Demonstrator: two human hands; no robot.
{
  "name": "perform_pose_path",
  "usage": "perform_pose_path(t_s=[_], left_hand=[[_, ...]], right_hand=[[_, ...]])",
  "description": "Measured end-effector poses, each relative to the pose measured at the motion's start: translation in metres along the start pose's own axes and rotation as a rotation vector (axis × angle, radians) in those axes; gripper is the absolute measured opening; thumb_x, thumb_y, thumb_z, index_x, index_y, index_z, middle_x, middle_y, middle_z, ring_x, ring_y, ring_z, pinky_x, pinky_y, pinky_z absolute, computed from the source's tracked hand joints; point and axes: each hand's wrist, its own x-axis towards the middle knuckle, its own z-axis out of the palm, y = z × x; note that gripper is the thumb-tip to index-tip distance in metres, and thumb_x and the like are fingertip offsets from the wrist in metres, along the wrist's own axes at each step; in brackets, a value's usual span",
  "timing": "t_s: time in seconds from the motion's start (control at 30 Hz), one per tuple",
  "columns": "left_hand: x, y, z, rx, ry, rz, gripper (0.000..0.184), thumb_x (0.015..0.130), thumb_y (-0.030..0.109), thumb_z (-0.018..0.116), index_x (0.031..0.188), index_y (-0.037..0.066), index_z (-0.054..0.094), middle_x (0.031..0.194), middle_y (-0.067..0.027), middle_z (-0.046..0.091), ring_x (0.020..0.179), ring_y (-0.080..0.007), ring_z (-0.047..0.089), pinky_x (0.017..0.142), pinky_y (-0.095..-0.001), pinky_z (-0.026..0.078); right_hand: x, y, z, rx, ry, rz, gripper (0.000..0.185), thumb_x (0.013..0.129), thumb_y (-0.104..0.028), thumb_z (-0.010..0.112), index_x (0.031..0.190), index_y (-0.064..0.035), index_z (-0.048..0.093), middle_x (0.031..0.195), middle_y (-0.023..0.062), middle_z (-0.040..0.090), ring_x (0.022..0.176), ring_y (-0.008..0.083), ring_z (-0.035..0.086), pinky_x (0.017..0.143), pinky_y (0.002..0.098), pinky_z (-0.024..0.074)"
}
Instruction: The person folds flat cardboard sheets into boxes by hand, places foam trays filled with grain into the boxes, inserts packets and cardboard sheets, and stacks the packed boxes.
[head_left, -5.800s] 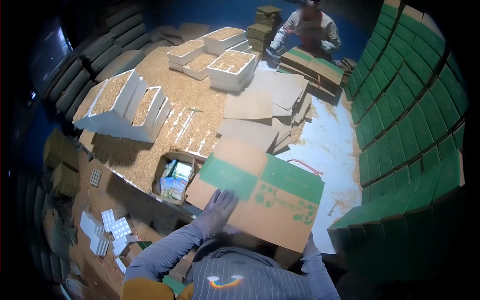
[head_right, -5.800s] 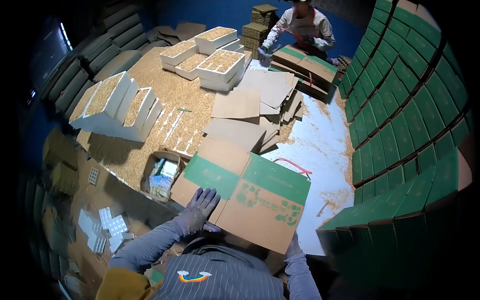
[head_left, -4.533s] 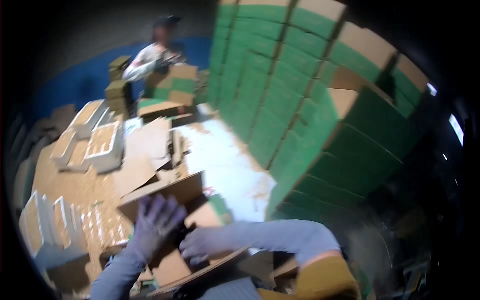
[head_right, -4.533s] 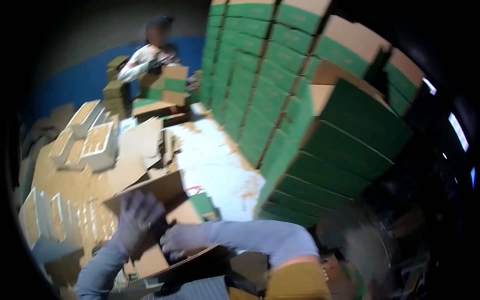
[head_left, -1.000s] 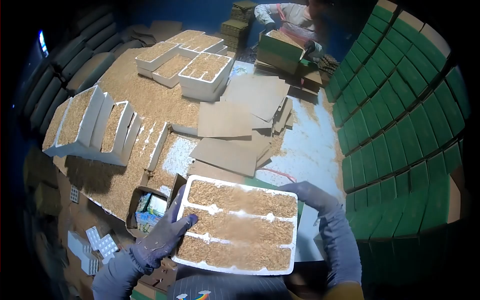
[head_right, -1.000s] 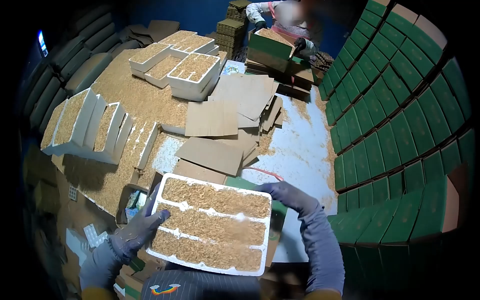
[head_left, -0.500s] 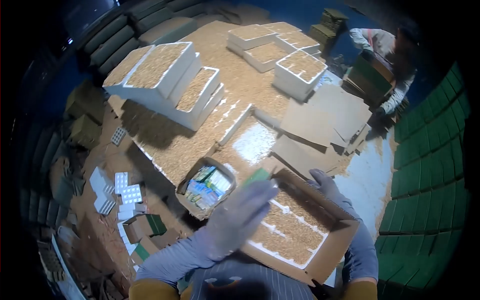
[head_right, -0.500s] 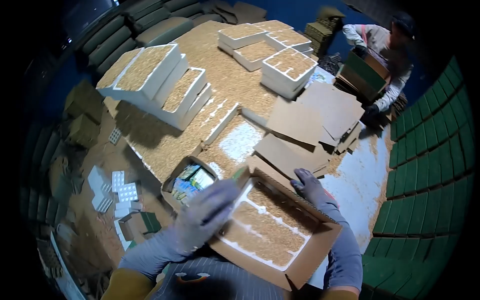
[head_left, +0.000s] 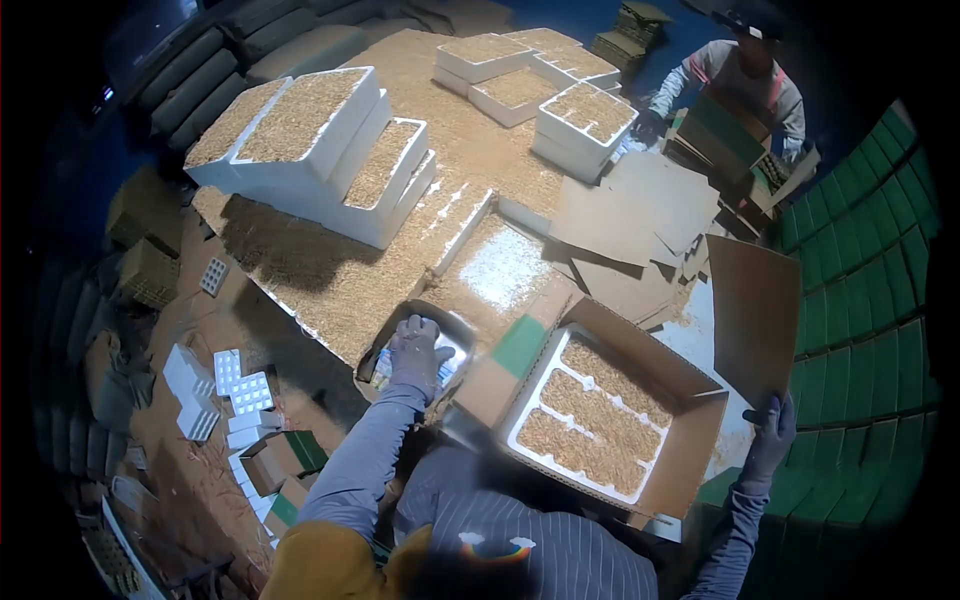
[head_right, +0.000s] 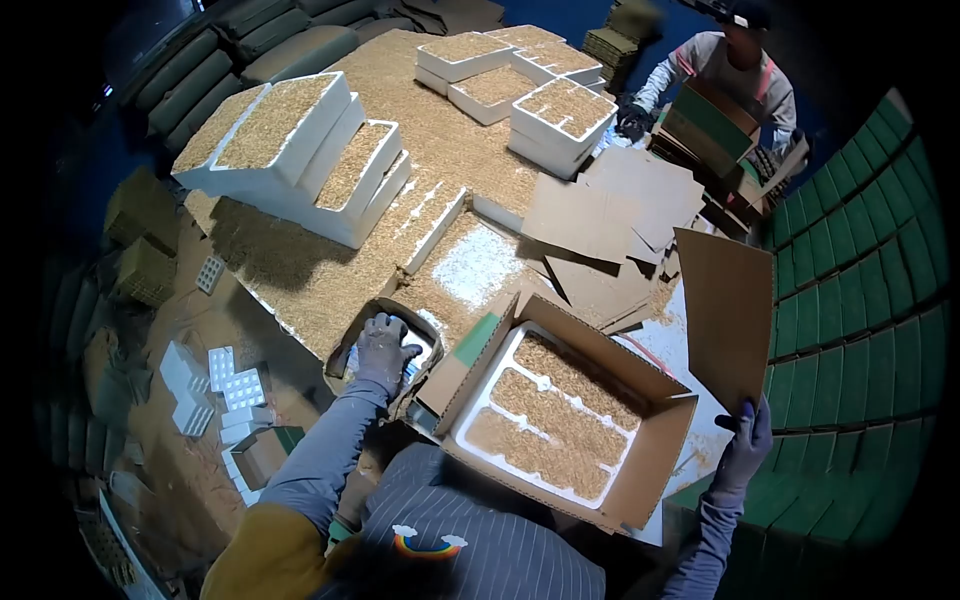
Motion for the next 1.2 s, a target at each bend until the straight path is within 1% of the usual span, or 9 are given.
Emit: perform_pose_path(t_s=[0.3,0.57,0.67,0.73,0.8,0.87,0.97,1.07,1.2], left_hand=[[0.003,0.003,-0.011,0.053,-0.232,-0.062,0.03,0.074,0.039,0.078,0.089,0.016,0.067,0.117,-0.0092,0.049,0.115,-0.0301,0.044,0.093,-0.0433,0.038],[0.009,-0.029,0.004,-0.291,0.025,-0.079,0.028,0.081,0.038,0.071,0.093,0.012,0.074,0.108,-0.0109,0.058,0.11,-0.031,0.049,0.094,-0.0435,0.038],[-0.008,0.044,-0.113,-0.454,0.461,0.089,0.016,0.074,0.02,0.077,0.087,0.012,0.075,0.096,-0.0079,0.06,0.097,-0.0286,0.051,0.091,-0.0408,0.039],[-0.026,0.102,-0.17,-0.424,0.372,0.475,0.018,0.071,0.021,0.079,0.088,0.016,0.074,0.093,-0.0051,0.059,0.099,-0.026,0.052,0.091,-0.041,0.038],[-0.039,0.15,-0.194,-0.336,0.208,0.74,0.025,0.075,0.022,0.079,0.098,0.017,0.072,0.097,-0.0051,0.059,0.104,-0.0256,0.054,0.095,-0.0408,0.039],[-0.035,0.159,-0.204,-0.408,0.293,0.706,0.028,0.077,0.019,0.079,0.103,0.014,0.07,0.101,-0.006,0.06,0.107,-0.0254,0.053,0.094,-0.0406,0.042],[-0.031,0.165,-0.238,-0.573,0.414,0.562,0.024,0.076,0.001,0.076,0.098,0.008,0.069,0.104,-0.0085,0.059,0.103,-0.0266,0.058,0.092,-0.0374,0.047],[-0.038,0.196,-0.223,-0.166,0.014,0.997,0.022,0.078,0.023,0.077,0.095,0.014,0.068,0.097,-0.0064,0.061,0.105,-0.0272,0.056,0.094,-0.0415,0.043],[-0.038,0.221,-0.176,0.551,-0.652,0.946,0.017,0.086,0.022,0.066,0.098,0.01,0.07,0.103,-0.0089,0.065,0.107,-0.0253,0.061,0.089,-0.0439,0.046]], right_hand=[[-0.067,-0.01,-0.039,0.027,0.156,0.091,0.035,0.101,-0.019,0.052,0.128,0.0018,0.057,0.105,0.0094,0.067,0.07,0.0174,0.067,0.066,0.0285,0.0502],[-0.087,-0.01,-0.054,0.046,0.192,0.108,0.035,0.101,-0.017,0.05,0.13,0.0015,0.055,0.108,0.0098,0.066,0.076,0.0169,0.067,0.068,0.0287,0.0506],[-0.091,-0.025,-0.051,0.054,0.217,0.009,0.034,0.1,-0.011,0.047,0.131,0.0015,0.055,0.108,0.0114,0.066,0.077,0.0178,0.067,0.069,0.029,0.0513],[-0.095,-0.031,-0.046,0.001,0.199,-0.076,0.04,0.094,0.002,0.044,0.133,0.0006,0.055,0.112,0.0143,0.066,0.08,0.0192,0.068,0.074,0.0303,0.0535],[-0.088,-0.061,-0.019,-0.097,0.006,-0.386,0.058,0.074,0.016,0.049,0.129,-0.0008,0.058,0.123,0.018,0.062,0.102,0.0275,0.065,0.085,0.0372,0.0558],[-0.079,-0.111,-0.003,-0.604,-0.255,-0.672,0.064,0.063,0.006,0.063,0.125,-0.0077,0.061,0.119,0.0147,0.058,0.104,0.0342,0.061,0.087,0.0408,0.0542],[-0.088,-0.124,0.014,-0.911,-0.695,-0.851,0.035,0.079,-0.013,0.058,0.114,-0.0145,0.064,0.099,0.0059,0.054,0.09,0.0223,0.058,0.068,0.0314,0.0548],[-0.094,-0.107,0.035,-0.854,-0.99,-0.835,0.016,0.082,-0.016,0.059,0.096,-0.0124,0.067,0.096,0.0049,0.057,0.09,0.0221,0.06,0.067,0.0319,0.055],[-0.086,-0.099,0.05,-0.795,-1.343,-0.7,0.013,0.084,-0.017,0.058,0.087,-0.0101,0.069,0.102,0.0072,0.065,0.094,0.0249,0.065,0.069,0.0359,0.0555]])
